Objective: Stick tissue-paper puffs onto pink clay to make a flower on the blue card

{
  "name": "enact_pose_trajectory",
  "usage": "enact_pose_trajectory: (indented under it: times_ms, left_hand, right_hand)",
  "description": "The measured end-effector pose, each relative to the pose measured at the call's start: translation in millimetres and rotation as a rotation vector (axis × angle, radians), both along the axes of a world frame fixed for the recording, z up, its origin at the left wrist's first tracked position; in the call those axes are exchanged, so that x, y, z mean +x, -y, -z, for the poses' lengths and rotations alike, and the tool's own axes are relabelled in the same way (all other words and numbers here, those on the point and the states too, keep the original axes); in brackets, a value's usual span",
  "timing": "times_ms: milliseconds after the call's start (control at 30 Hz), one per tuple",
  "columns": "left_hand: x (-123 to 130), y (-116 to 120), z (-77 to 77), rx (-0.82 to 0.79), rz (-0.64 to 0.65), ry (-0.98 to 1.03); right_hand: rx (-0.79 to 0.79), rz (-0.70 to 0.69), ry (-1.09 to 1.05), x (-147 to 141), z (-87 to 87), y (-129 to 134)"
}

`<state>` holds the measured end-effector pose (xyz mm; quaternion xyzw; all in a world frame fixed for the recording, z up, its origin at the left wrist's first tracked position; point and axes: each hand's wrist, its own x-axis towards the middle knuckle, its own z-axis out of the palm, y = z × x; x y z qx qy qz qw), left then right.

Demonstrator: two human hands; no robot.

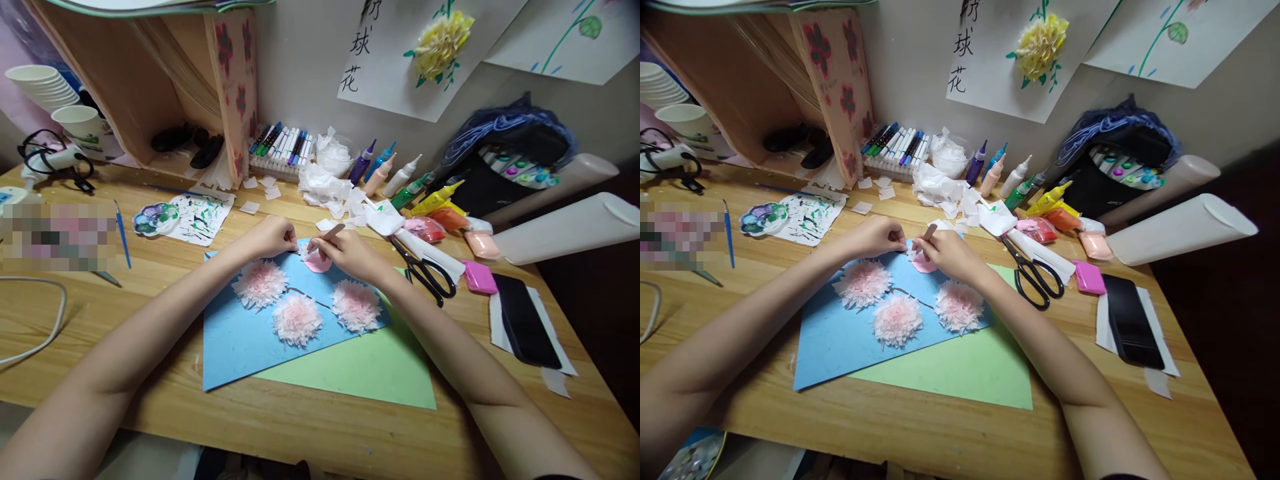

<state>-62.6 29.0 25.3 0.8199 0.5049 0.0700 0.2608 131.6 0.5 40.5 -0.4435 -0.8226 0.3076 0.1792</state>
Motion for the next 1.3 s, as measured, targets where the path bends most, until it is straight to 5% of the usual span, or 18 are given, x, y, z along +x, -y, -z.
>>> enact_pose_trajectory:
  times_ms: [433,567,667,800,967,1133,1300]
  left_hand:
    - [-2,1,-1.5,-0.033,0.0,0.043]
    - [-2,0,0.8,-0.041,-0.012,0.052]
    - [-3,-1,1.7,-0.052,-0.009,0.049]
    - [-4,0,-0.1,-0.046,-0.003,0.048]
    - [-4,1,-1.0,-0.05,0.0,0.047]
    - [-6,-2,-3.6,-0.068,0.005,0.061]
    - [-6,4,-27.7,-0.13,0.031,0.13]
  right_hand:
    - [-0.215,-0.306,-0.108,28,-29.5,-7]
    - [-0.101,-0.157,-0.227,42,-34.5,-16]
    - [0.068,0.0,-0.121,53,-27.0,-25]
    - [0.166,-0.086,0.126,55,-4.1,-33]
    - [0.303,-0.059,0.15,46,17.8,-35]
    - [0.244,-0.081,0.06,45,-2.6,-26]
    - [-0.011,-0.256,-0.104,46,-26.5,-13]
